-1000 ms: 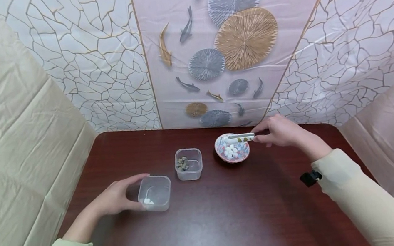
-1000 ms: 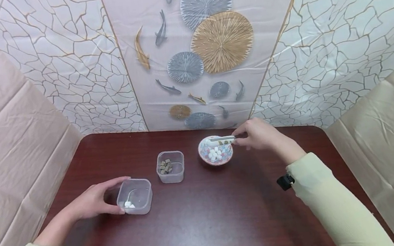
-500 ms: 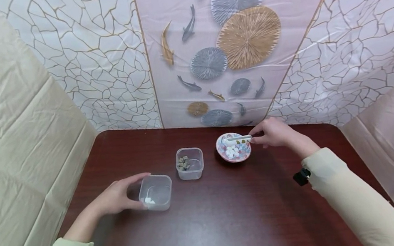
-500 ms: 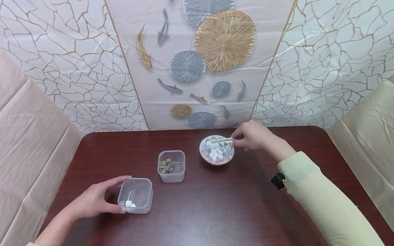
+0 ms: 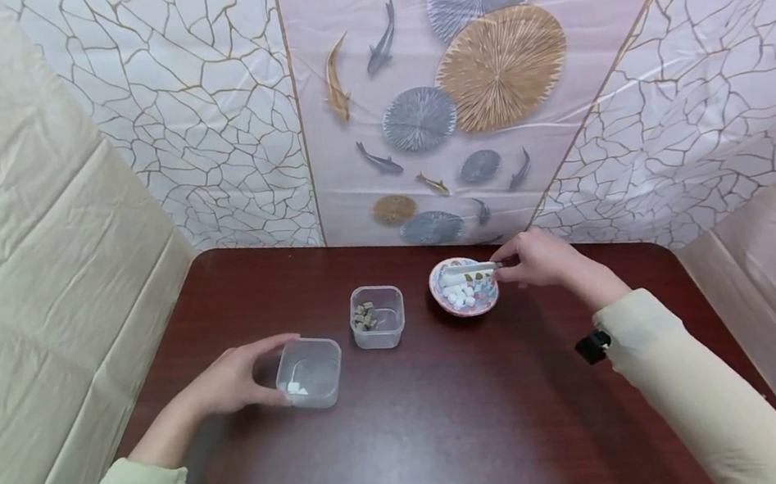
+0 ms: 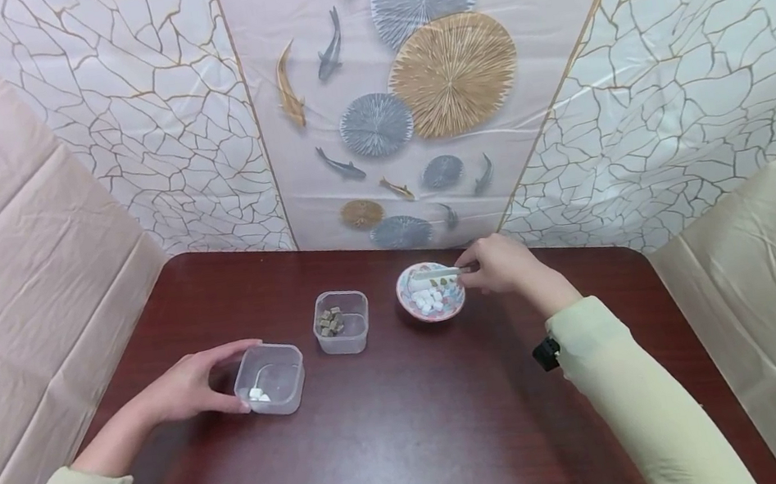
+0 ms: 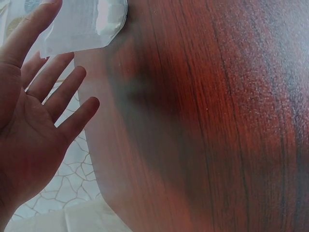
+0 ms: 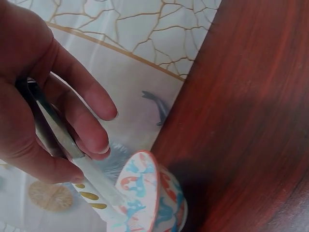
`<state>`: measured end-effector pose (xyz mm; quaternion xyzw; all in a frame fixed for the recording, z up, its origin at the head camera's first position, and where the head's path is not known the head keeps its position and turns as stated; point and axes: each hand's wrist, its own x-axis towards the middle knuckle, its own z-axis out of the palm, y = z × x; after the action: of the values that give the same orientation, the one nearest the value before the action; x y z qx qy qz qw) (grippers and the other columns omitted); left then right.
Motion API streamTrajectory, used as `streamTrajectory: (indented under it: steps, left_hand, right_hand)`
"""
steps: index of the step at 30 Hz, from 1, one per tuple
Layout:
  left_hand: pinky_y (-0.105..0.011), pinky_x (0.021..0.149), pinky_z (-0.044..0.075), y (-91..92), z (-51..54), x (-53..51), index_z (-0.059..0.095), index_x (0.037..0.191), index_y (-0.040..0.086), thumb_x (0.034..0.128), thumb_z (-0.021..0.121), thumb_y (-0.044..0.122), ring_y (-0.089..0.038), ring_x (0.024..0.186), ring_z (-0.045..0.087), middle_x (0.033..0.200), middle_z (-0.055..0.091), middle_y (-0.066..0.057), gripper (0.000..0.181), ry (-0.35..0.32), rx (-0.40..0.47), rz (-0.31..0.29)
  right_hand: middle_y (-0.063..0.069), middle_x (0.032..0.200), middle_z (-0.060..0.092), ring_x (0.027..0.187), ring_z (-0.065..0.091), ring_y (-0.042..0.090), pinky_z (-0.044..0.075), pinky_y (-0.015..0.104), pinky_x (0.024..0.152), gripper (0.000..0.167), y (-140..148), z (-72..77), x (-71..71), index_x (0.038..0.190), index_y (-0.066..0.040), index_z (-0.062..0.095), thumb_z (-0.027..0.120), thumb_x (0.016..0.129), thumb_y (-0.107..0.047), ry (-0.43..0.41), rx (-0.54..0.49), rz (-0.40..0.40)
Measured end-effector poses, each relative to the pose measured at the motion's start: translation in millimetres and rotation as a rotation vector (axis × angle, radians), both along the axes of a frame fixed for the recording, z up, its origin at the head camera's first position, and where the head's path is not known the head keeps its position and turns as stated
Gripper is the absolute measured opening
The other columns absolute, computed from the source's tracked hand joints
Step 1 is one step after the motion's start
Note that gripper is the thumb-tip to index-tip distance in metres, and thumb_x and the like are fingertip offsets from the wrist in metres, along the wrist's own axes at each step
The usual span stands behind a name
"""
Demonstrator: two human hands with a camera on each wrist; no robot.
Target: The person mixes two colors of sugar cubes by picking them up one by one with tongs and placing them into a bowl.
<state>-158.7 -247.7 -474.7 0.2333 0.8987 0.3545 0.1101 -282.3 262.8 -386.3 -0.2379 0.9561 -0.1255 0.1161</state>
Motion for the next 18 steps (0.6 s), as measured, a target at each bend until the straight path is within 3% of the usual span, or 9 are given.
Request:
streamTrajectory:
  steps: [12, 18]
  left_hand:
    - [-0.061, 0.106, 0.050, 1.1, 2.3, -0.1, 0.057, 0.153, 0.011, 0.0763, 0.098, 0.036, -0.036, 0.128, 0.065, 0.141, 0.069, -0.015, 0.091, 0.008, -0.004, 0.001]
    - [-0.061, 0.106, 0.050, 2.2, 2.0, 0.9, 0.057, 0.153, 0.009, 0.0761, 0.098, 0.036, -0.036, 0.129, 0.065, 0.141, 0.069, -0.015, 0.091, 0.012, -0.002, 0.001]
  right_hand:
    - [-0.007, 0.063, 0.072, 0.056, 0.067, 0.004, 0.059, 0.051, 0.082, 0.027, -17, 24.5, 19.0, 0.121, -0.010, 0.081, 0.076, 0.099, -0.025, 0.121, -0.092, 0.131]
    - [-0.004, 0.088, 0.080, 0.061, 0.058, 0.004, 0.054, 0.039, 0.070, 0.023, -42, 33.9, 31.7, 0.116, -0.011, 0.084, 0.079, 0.095, -0.020, 0.190, -0.157, 0.245]
